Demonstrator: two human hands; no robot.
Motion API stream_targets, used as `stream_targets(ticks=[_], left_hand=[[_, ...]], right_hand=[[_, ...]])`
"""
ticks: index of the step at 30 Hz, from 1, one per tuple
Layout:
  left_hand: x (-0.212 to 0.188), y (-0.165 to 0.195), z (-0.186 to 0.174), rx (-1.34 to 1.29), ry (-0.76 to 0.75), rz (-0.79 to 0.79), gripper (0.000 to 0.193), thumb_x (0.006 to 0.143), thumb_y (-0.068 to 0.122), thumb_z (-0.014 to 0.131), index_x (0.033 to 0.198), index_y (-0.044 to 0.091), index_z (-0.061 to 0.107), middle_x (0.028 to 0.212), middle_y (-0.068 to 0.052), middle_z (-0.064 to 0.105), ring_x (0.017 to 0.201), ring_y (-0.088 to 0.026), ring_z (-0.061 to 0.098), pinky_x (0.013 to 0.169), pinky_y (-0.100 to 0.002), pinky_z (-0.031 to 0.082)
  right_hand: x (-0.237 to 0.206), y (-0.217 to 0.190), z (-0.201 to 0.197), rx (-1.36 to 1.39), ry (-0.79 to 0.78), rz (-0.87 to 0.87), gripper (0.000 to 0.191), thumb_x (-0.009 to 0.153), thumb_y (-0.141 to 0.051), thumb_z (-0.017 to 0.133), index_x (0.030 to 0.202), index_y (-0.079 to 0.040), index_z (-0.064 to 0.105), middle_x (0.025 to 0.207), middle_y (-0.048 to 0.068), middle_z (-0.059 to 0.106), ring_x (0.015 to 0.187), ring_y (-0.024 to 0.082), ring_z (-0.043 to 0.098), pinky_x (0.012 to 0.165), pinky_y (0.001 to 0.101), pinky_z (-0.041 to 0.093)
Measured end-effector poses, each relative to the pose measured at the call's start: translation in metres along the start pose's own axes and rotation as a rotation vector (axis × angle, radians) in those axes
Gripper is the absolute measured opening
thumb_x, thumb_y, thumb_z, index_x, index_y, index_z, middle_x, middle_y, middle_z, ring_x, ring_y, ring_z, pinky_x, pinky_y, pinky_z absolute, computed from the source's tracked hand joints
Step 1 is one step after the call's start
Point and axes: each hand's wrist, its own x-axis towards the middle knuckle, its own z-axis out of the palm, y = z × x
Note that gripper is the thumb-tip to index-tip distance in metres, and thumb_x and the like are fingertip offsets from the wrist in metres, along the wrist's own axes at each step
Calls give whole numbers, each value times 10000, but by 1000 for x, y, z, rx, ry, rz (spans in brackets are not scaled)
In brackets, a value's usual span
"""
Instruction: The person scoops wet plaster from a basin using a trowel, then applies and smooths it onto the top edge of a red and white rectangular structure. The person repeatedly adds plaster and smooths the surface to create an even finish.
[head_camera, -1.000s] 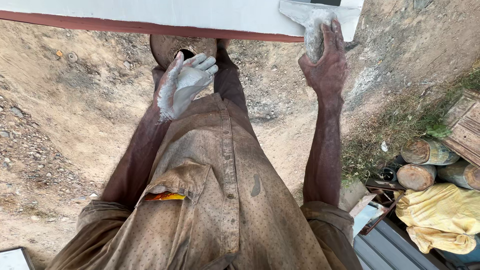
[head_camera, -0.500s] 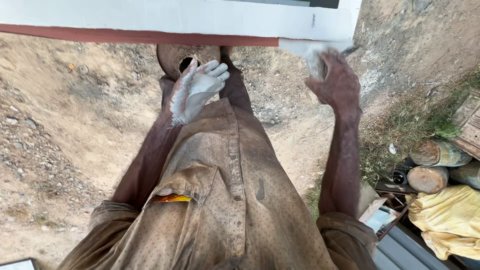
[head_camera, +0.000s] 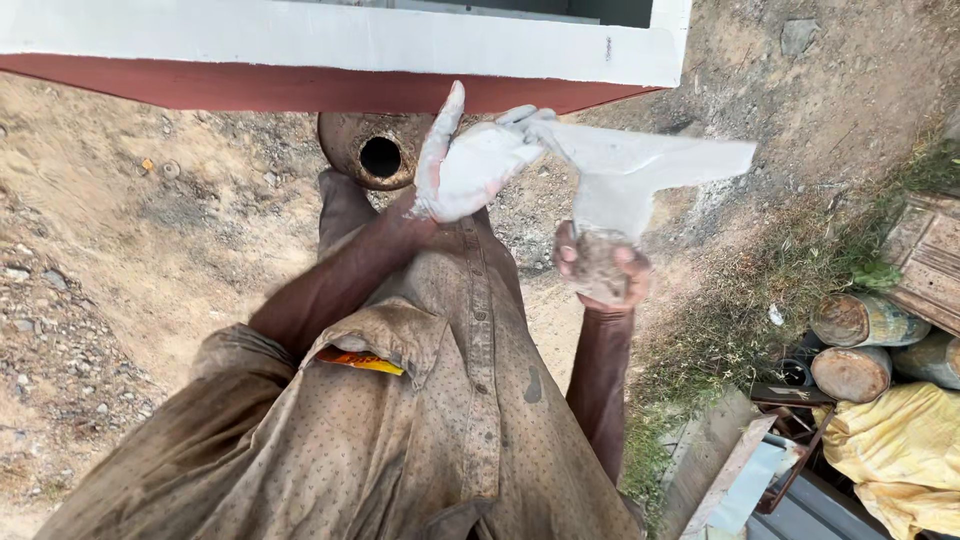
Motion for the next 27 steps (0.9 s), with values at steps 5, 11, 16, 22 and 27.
stream_targets(ticks=[5, 11, 16, 22, 27], left_hand=[[33, -9, 17, 345, 184, 456, 858, 1037, 625, 478, 1507, -75, 321, 1604, -285, 416, 1513, -383, 450, 1270, -573, 420], [14, 0, 85, 369, 22, 523, 891, 1023, 592, 490, 1621, -30, 269, 1684, -240, 330, 1568, -371, 394, 1282, -464, 395], [-13, 23, 114, 580, -62, 565, 928, 1024, 597, 564, 1624, -45, 268, 1649, -228, 343, 1515, -319, 360, 1272, -399, 373], [-84, 69, 104, 589, -17, 689, 792, 1011, 582, 628, 1449, -57, 463, 1522, -223, 473, 1425, -291, 500, 1207, -384, 466], [-126, 67, 96, 728, 70, 798, 797, 1008, 595, 617, 1461, -54, 529, 1515, -210, 566, 1427, -281, 497, 1225, -390, 476]], right_hand=[[31, 59, 46, -1761, 103, -190, 864, 858, -68, 745, 1632, -140, 368, 1694, 254, 306, 1554, 402, 362, 1211, 565, 478], [38, 43, 63, -1572, 294, 292, 830, 851, -82, 633, 1620, -217, 353, 1710, 130, 274, 1573, 350, 332, 1183, 568, 440], [69, 11, 21, -1719, 181, 175, 832, 901, -80, 618, 1663, -204, 306, 1754, 113, 256, 1610, 334, 303, 1219, 607, 429], [186, 31, -9, -1638, -277, 67, 863, 828, -35, 717, 1618, -180, 403, 1722, 169, 234, 1586, 376, 277, 1220, 625, 385], [233, 29, -21, -1581, -476, 155, 796, 901, -84, 723, 1627, -180, 411, 1689, 126, 390, 1581, 307, 362, 1296, 573, 346]])
